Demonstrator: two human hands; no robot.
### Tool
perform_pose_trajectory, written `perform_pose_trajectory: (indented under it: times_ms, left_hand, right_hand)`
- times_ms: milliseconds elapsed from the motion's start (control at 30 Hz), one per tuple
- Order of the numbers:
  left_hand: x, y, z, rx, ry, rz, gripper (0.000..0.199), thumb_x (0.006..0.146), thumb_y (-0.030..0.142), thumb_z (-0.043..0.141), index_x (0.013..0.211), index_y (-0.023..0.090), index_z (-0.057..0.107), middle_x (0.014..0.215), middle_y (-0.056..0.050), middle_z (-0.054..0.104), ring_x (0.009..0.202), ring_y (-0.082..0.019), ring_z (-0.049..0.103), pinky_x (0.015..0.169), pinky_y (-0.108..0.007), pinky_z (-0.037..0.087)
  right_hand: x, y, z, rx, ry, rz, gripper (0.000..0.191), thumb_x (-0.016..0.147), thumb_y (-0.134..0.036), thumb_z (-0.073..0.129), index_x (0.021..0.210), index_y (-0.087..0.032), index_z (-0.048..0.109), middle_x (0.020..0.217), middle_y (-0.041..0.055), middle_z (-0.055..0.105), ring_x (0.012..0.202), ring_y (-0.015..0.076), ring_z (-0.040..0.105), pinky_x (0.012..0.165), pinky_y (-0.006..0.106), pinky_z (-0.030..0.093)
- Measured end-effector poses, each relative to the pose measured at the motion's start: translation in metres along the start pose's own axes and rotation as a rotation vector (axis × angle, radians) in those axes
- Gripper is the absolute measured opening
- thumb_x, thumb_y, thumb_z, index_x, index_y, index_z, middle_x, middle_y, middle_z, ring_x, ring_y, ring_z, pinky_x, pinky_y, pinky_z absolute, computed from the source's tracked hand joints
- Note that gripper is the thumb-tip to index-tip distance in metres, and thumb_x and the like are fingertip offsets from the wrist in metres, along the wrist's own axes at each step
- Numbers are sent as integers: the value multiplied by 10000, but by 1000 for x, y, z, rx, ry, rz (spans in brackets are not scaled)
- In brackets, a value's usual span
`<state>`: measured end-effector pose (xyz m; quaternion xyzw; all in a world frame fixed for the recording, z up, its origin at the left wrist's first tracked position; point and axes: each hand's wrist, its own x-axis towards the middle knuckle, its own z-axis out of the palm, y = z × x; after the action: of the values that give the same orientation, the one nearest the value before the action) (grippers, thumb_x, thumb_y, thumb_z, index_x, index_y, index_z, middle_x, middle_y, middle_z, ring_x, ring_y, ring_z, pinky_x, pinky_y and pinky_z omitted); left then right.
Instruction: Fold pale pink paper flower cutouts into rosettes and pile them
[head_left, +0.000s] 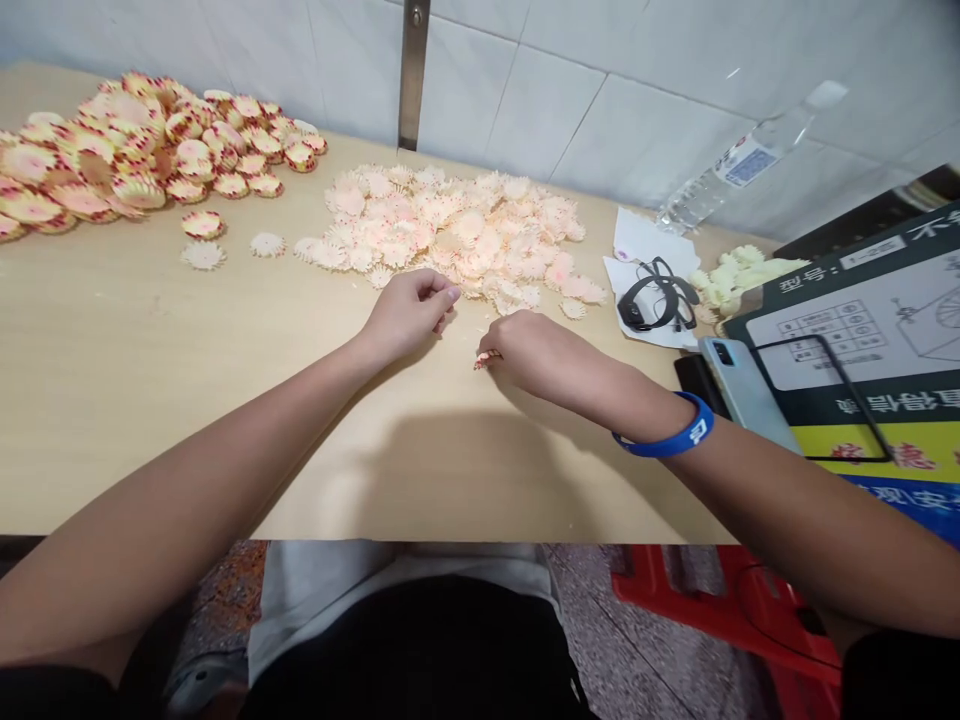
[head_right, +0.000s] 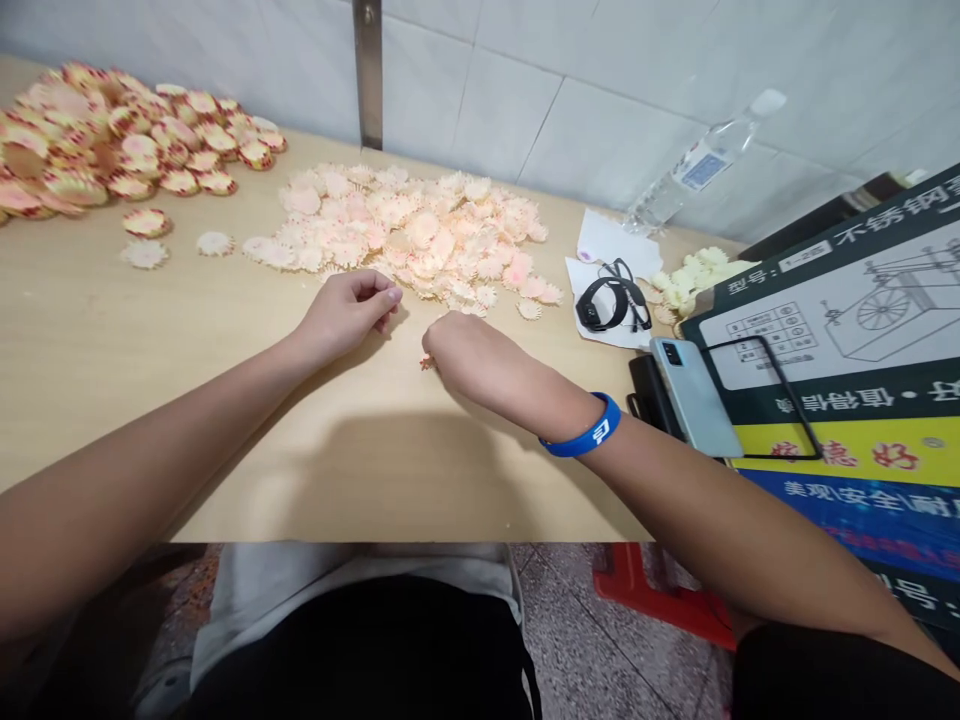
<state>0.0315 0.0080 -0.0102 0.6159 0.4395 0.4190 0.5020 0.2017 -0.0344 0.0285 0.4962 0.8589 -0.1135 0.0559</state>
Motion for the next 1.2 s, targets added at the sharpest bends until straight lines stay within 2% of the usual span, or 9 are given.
perform_pose_trajectory:
  times_ms: [200,433,700,867,1033,1200]
  left_hand:
    - [1,-1,-1,31,10,16,227,842,136,569,620,163,533,513,15,537,475,-96,498,517,-232,398]
    - [1,-2,-2,35,18,38,224,838,144,578,622,172,528,508,21,532,482,-102,495,521,-238,388]
    - [3,-4,-1,62,42,45,199,830,147,573,635,158,534,543,20,545,501,-94,497,538,-230,376]
    - [3,-4,-1,69,52,52,211,830,140,564,623,156,527,547,16,544,514,-95,495,548,-233,372]
    - [3,-4,-2,54,47,56,216,832,142,568,621,163,526,540,15,529,530,-106,489,565,-247,366]
    - [4,-6,-2,74,53,74,191,817,143,585,632,155,539,560,12,519,559,-113,483,596,-256,362]
  right_hand:
    - [-5,-1,4,20,42,1,174,845,-103,575,744,-129,715,709,107,668,648,195,526,658,331,300]
    - [4,3,-4,-61,-105,4,184,805,-115,537,772,-123,719,750,116,696,636,180,534,601,318,273]
    - [8,1,-11,14,-154,29,88,698,-86,581,659,-152,624,576,14,553,530,119,374,555,305,219]
    - [9,1,-8,11,-154,19,84,687,-87,593,644,-159,589,557,-1,504,526,115,355,556,305,208]
    - [8,-2,-4,-87,-161,8,65,734,-105,591,700,-144,631,633,56,586,589,157,462,574,307,236]
    - [0,-1,3,-75,-71,3,108,796,-114,552,775,-119,658,806,123,664,709,196,551,634,297,299]
